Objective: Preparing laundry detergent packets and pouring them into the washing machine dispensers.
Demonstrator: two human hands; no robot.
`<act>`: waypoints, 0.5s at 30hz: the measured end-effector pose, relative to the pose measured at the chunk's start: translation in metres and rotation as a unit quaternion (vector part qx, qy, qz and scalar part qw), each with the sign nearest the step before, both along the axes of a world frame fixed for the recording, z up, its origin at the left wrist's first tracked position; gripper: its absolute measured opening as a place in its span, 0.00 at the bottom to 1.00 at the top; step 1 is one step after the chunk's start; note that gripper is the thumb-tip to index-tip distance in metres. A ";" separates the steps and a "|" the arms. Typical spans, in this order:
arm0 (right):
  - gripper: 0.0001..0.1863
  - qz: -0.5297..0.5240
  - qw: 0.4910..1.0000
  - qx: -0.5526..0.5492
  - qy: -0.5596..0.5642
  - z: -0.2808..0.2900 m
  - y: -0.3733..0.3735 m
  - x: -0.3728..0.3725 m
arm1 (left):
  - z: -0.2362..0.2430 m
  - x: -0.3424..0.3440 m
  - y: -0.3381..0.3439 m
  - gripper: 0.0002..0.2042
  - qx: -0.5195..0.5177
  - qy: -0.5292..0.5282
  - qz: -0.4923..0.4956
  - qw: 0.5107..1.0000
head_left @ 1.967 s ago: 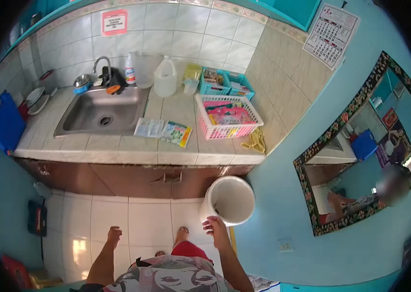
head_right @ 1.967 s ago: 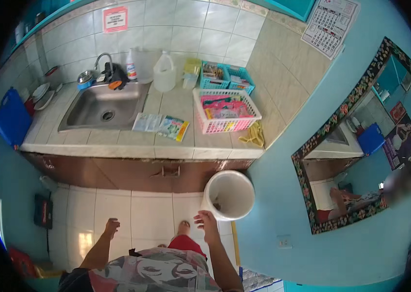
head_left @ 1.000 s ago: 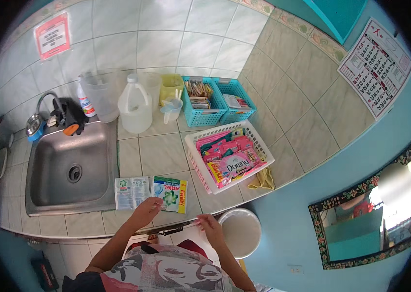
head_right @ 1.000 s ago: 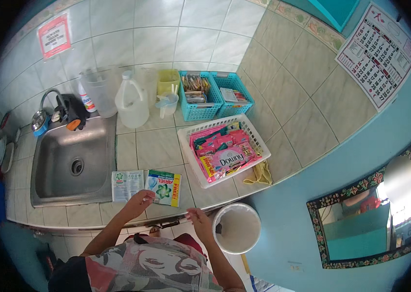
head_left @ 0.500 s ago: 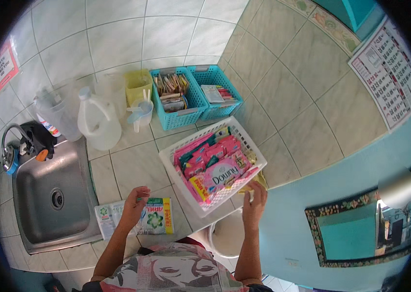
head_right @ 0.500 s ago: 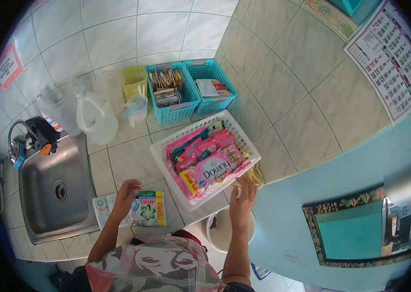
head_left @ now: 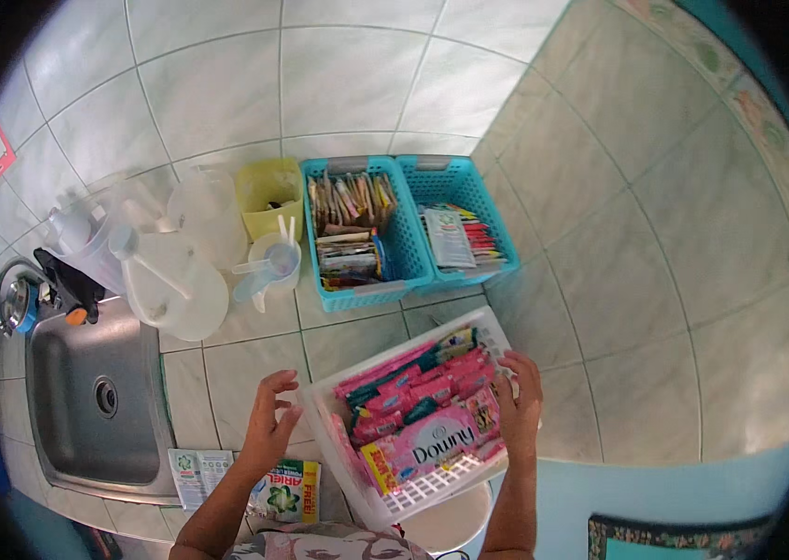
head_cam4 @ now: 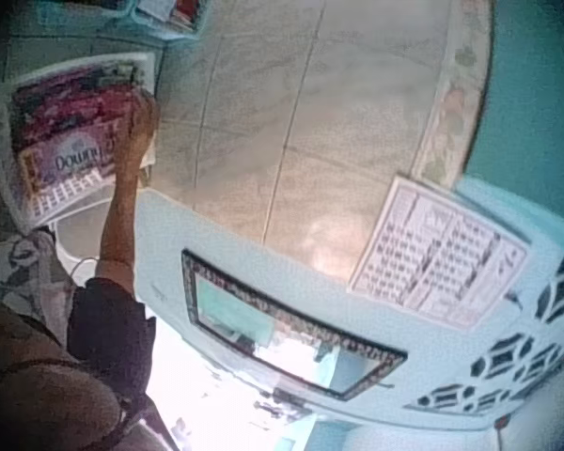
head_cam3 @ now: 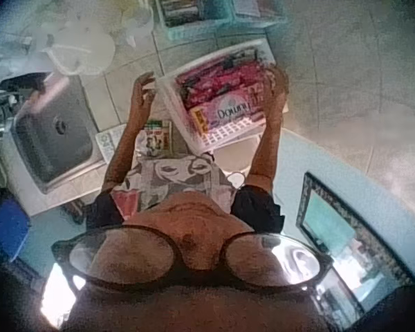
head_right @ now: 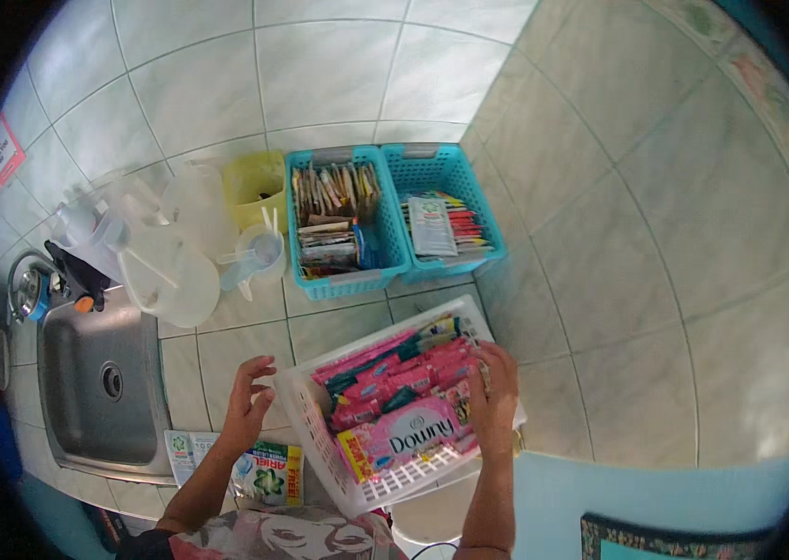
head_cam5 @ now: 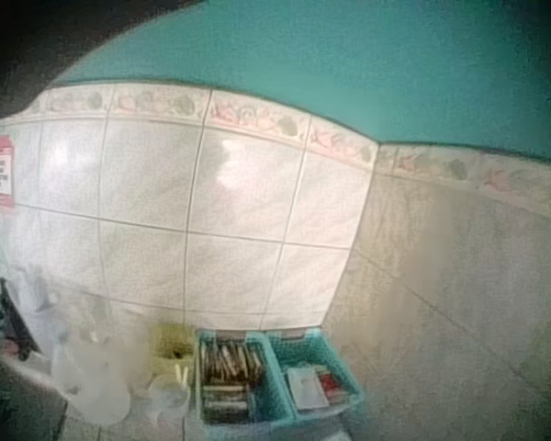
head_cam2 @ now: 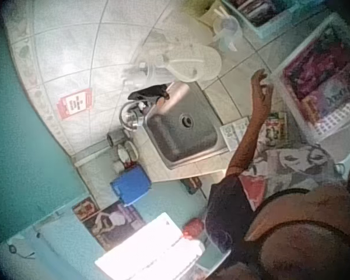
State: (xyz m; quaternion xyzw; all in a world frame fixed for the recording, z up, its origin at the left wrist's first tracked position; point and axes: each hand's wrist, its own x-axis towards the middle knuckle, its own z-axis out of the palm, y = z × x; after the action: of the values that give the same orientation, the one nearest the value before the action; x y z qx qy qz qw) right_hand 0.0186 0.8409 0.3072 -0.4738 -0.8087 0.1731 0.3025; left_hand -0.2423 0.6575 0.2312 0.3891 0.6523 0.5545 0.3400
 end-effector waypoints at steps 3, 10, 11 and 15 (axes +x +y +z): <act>0.11 0.124 0.990 -0.070 0.021 0.004 0.033 -0.039 | 0.003 -0.011 0.014 0.19 -0.020 -0.001 -0.029 0.999; 0.08 0.281 0.943 -0.179 -0.014 0.015 0.100 -0.137 | 0.008 -0.016 0.035 0.17 -0.027 0.026 -0.097 0.995; 0.08 0.311 0.928 -0.206 -0.018 0.011 0.108 -0.148 | 0.007 -0.016 0.037 0.16 -0.022 0.017 -0.108 0.994; 0.09 0.351 0.894 -0.267 -0.083 -0.012 0.136 -0.182 | 0.000 -0.015 0.043 0.16 -0.031 0.015 -0.150 0.988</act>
State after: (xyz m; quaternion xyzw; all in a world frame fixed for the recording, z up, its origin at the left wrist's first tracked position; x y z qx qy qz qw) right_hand -0.1636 0.9769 0.2949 -0.2348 -0.8680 0.4373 0.0162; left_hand -0.2574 0.7010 0.2312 0.4803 0.6084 0.4712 0.4209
